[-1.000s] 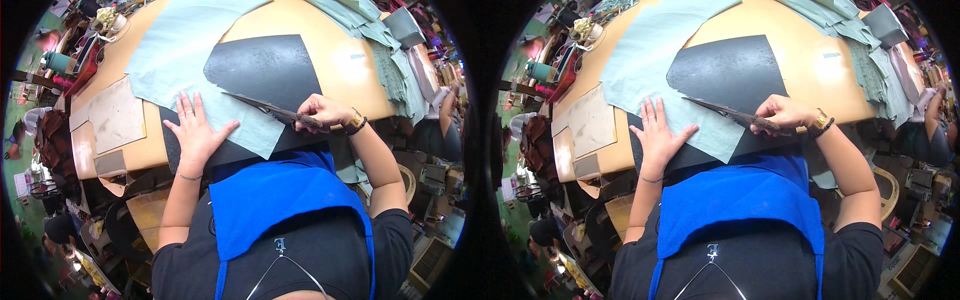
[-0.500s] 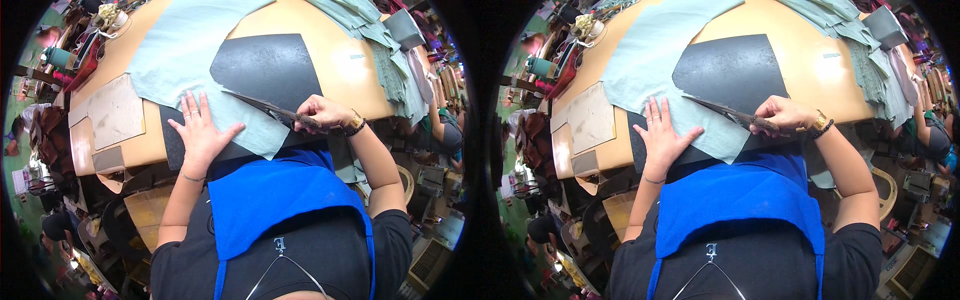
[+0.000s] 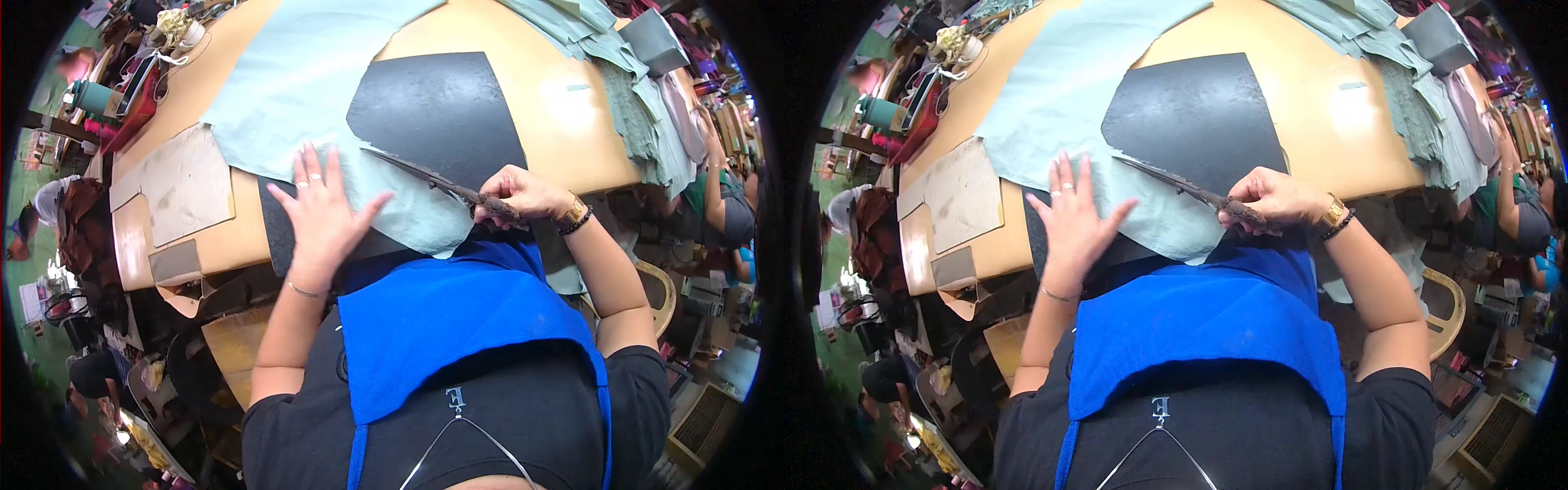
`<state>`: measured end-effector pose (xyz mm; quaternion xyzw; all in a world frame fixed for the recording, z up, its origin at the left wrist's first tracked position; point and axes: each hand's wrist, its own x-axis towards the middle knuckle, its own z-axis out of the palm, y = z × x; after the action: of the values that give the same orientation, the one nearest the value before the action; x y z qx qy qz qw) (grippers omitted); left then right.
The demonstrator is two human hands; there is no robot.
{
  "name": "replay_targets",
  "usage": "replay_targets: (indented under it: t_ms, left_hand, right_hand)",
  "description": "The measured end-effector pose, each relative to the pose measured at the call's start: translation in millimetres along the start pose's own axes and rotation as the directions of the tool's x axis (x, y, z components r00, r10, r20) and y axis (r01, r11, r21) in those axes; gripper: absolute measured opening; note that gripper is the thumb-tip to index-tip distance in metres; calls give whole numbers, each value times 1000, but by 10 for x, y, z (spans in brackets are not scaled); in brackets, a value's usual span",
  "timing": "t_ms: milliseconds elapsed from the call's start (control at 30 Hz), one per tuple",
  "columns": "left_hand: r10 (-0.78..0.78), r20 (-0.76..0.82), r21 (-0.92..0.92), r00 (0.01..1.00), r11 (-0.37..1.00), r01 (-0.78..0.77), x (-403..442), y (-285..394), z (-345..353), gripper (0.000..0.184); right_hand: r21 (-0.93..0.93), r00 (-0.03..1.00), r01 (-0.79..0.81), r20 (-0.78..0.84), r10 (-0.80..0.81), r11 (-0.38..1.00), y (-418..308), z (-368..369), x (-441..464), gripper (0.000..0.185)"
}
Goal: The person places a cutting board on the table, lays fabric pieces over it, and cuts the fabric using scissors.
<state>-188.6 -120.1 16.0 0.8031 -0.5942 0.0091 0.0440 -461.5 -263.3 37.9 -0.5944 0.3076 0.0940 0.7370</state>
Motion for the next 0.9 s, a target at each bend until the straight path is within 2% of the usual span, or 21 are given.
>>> replay_targets:
  t_ms: [33,133,267,433,800,900]
  left_hand:
    - [19,-45,21,999,1000,-18,94,-81,-17,97]
    - [113,-77,-51,991,992,-117,395,-390,0,99]
    - [153,86,-61,984,987,-148,531,-499,55,109]
    - [133,57,-70,990,989,-129,494,-495,90,110]
    - [122,46,-78,992,990,-118,314,-331,80,112]
    - [124,38,-80,991,989,-121,254,-302,78,112]
  right_hand:
    - [-2,1000,-5,0,5,1000,8,2,-5,28]
    - [-2,1000,-19,11,19,1000,-25,11,37,28]
    - [17,1000,-18,18,18,1000,-196,63,106,29]
    - [14,998,70,4,-70,997,-171,94,177,32]
    - [62,999,33,14,-34,998,-10,259,102,33]
    - [112,996,85,-13,-84,990,41,323,64,32]
